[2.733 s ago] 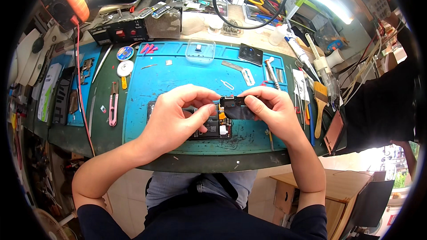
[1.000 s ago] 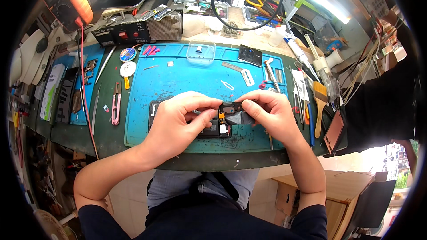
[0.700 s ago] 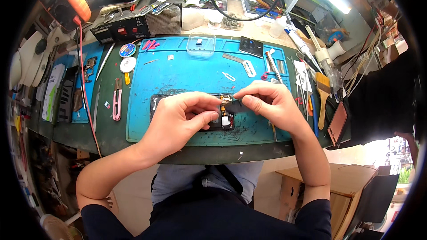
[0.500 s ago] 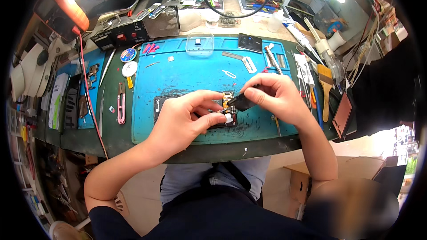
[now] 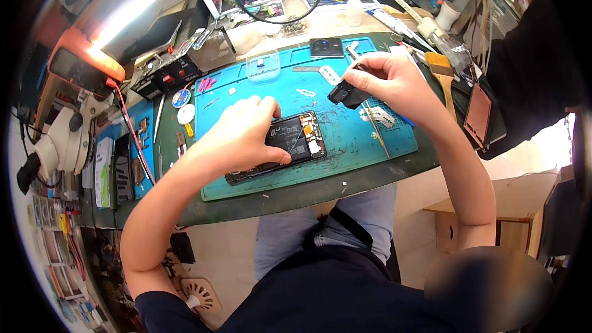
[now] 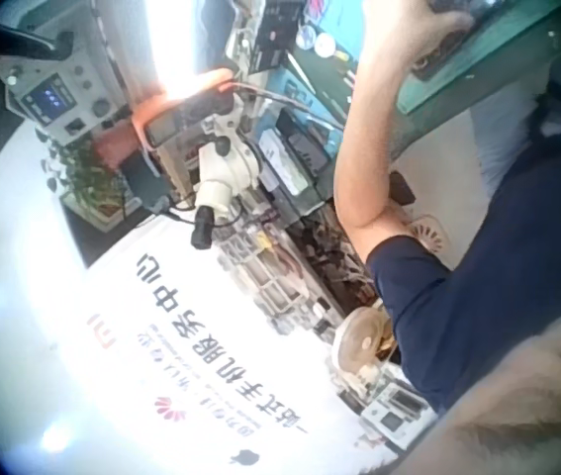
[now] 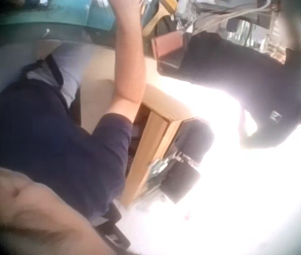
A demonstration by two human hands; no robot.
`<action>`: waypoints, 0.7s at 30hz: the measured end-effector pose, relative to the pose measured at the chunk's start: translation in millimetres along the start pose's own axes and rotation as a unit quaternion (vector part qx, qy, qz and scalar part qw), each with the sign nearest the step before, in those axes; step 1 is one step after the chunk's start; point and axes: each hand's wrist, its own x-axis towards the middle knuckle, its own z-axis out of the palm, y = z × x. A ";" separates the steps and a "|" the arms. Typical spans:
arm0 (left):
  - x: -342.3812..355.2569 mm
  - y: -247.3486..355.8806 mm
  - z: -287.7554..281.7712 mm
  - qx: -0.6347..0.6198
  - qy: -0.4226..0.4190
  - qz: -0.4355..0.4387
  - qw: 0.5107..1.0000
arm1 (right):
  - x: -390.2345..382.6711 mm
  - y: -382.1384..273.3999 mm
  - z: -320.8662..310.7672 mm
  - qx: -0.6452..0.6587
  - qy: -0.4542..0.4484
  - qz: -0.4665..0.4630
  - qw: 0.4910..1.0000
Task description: The person disassembles a smartphone, removes the back cover, and detaches internal components including the battery and camera module. They then reassemble the device by reconnecting the battery and camera flex cables and placing the back cover back on the phone.
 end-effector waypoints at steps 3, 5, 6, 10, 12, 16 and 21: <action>17.5 -7.0 -19.0 -0.033 -0.138 0.003 0.990 | -4.4 -1.9 -2.5 -0.007 0.009 -0.010 1.000; 23.5 -14.6 -24.9 -0.081 -0.164 0.021 0.983 | -5.9 -2.1 -8.0 -0.035 0.020 -0.008 0.999; 32.2 -14.9 -31.9 -0.125 -0.198 -0.002 0.972 | -5.4 2.4 -11.5 -0.052 0.025 -0.011 0.998; 35.0 -24.2 -35.3 -0.132 -0.210 0.051 0.967 | -7.6 -7.3 -12.6 -0.070 0.035 -0.017 0.997; 25.6 -25.2 -42.0 -0.200 -0.168 0.006 0.965 | -8.0 -11.4 -14.2 -0.065 0.029 -0.014 0.997; -8.6 -35.3 -50.5 -0.536 -0.020 -0.092 0.839 | -9.6 -11.5 -18.0 -0.072 0.057 -0.031 0.995; -48.1 -27.7 8.2 -0.728 0.115 -0.101 0.669 | -4.2 -14.9 -14.0 -0.064 0.076 -0.031 0.995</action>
